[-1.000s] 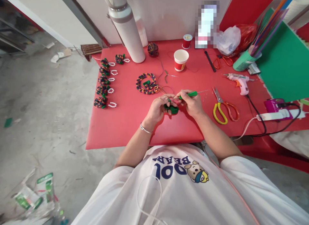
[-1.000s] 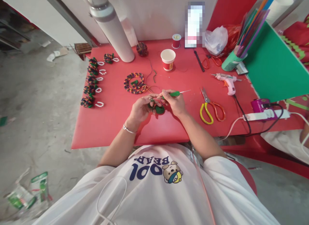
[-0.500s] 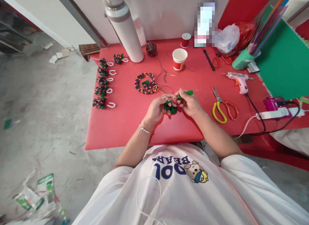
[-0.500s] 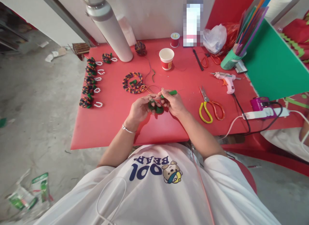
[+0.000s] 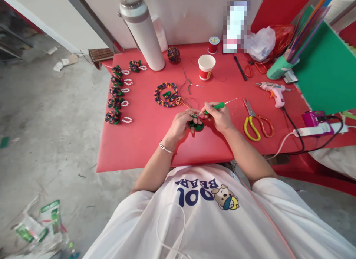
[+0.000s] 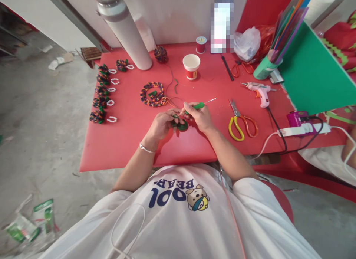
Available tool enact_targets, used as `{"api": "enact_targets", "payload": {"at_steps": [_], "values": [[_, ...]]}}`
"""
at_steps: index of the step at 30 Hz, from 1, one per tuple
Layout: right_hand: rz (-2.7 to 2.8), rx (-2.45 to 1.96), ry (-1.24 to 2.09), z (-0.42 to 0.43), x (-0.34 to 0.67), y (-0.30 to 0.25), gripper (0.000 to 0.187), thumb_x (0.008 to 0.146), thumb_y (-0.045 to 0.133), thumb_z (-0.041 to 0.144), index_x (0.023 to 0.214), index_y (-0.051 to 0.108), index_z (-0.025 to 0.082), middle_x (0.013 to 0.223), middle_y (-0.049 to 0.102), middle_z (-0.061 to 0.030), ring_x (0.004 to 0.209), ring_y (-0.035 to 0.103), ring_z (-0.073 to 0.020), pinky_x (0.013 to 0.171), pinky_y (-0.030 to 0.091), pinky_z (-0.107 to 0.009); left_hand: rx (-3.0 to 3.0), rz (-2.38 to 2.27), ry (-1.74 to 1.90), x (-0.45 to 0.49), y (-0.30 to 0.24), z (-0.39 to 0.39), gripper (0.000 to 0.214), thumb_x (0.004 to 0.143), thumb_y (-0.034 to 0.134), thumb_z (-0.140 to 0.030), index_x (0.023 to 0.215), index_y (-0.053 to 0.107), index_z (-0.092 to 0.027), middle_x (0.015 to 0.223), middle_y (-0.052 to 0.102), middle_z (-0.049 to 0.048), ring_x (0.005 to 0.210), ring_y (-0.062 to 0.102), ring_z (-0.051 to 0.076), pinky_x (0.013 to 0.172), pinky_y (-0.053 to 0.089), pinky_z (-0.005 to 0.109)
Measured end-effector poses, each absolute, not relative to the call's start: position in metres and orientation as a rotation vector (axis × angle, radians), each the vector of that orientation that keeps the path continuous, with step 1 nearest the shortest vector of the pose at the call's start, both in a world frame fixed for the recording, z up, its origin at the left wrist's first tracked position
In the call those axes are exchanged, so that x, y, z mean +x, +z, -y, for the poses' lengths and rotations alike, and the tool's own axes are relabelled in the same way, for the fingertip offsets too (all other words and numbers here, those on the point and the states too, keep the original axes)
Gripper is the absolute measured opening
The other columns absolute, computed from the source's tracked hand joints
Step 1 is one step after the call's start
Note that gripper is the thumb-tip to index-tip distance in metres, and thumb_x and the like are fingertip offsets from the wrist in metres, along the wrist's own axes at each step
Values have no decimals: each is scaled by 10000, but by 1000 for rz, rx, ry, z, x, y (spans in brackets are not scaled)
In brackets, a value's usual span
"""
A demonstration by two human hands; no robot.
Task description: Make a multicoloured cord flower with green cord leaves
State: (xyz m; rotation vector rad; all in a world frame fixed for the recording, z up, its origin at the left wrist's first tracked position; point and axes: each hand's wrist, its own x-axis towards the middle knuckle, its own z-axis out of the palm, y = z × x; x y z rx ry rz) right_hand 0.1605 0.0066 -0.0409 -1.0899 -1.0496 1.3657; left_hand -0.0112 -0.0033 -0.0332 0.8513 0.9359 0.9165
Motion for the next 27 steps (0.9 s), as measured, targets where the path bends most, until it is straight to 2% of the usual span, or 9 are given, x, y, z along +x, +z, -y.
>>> {"api": "enact_targets", "payload": {"at_steps": [3, 6, 9, 12, 16, 20, 27], "values": [[961, -1055, 1460, -8, 158, -42, 582, 648, 885, 775, 677, 746, 211, 622, 700, -11, 513, 553, -100, 433, 369, -232, 878, -917, 901, -11, -32, 4, 162, 621, 625, -282, 707, 656, -148, 722, 704, 117, 565, 631, 185, 369, 454, 249], [864, -1055, 1520, -10, 155, -45, 592, 607, 907, 770, 670, 711, 215, 618, 690, 7, 492, 526, -84, 408, 341, -216, 855, -916, 907, -11, -32, 4, 205, 621, 625, -277, 755, 688, -136, 701, 698, 104, 562, 629, 183, 366, 445, 242], [844, -1055, 1562, -11, 155, -48, 584, 664, 882, 766, 694, 688, 216, 647, 702, 8, 489, 525, -80, 400, 335, -215, 833, -933, 931, -11, -33, 4, 260, 627, 625, -278, 822, 712, -128, 686, 693, 91, 545, 617, 180, 363, 439, 243], [862, -1056, 1553, -11, 155, -50, 568, 718, 858, 755, 703, 690, 212, 646, 700, 3, 495, 532, -84, 400, 334, -219, 853, -917, 926, -12, -36, 4, 217, 650, 619, -288, 770, 702, -127, 705, 693, 104, 541, 613, 178, 370, 453, 257], [884, -1052, 1485, -10, 155, -47, 575, 665, 899, 745, 692, 709, 203, 636, 699, -2, 497, 533, -82, 397, 327, -217, 865, -883, 918, -14, -38, 3, 180, 664, 611, -302, 664, 673, -133, 709, 687, 124, 535, 617, 181, 379, 474, 272], [863, -1052, 1467, -9, 155, -42, 601, 604, 924, 754, 683, 715, 196, 597, 666, 10, 485, 522, -77, 393, 314, -207, 861, -879, 927, -13, -37, 3, 205, 656, 612, -315, 653, 683, -122, 702, 681, 115, 516, 611, 171, 371, 473, 263], [875, -1076, 1494, -9, 155, -40, 585, 634, 906, 747, 663, 708, 197, 606, 675, 3, 490, 505, -74, 399, 295, -210, 835, -901, 923, -12, -35, 4, 197, 714, 616, -315, 682, 656, -125, 706, 685, 102, 533, 624, 164, 380, 475, 240]]}}
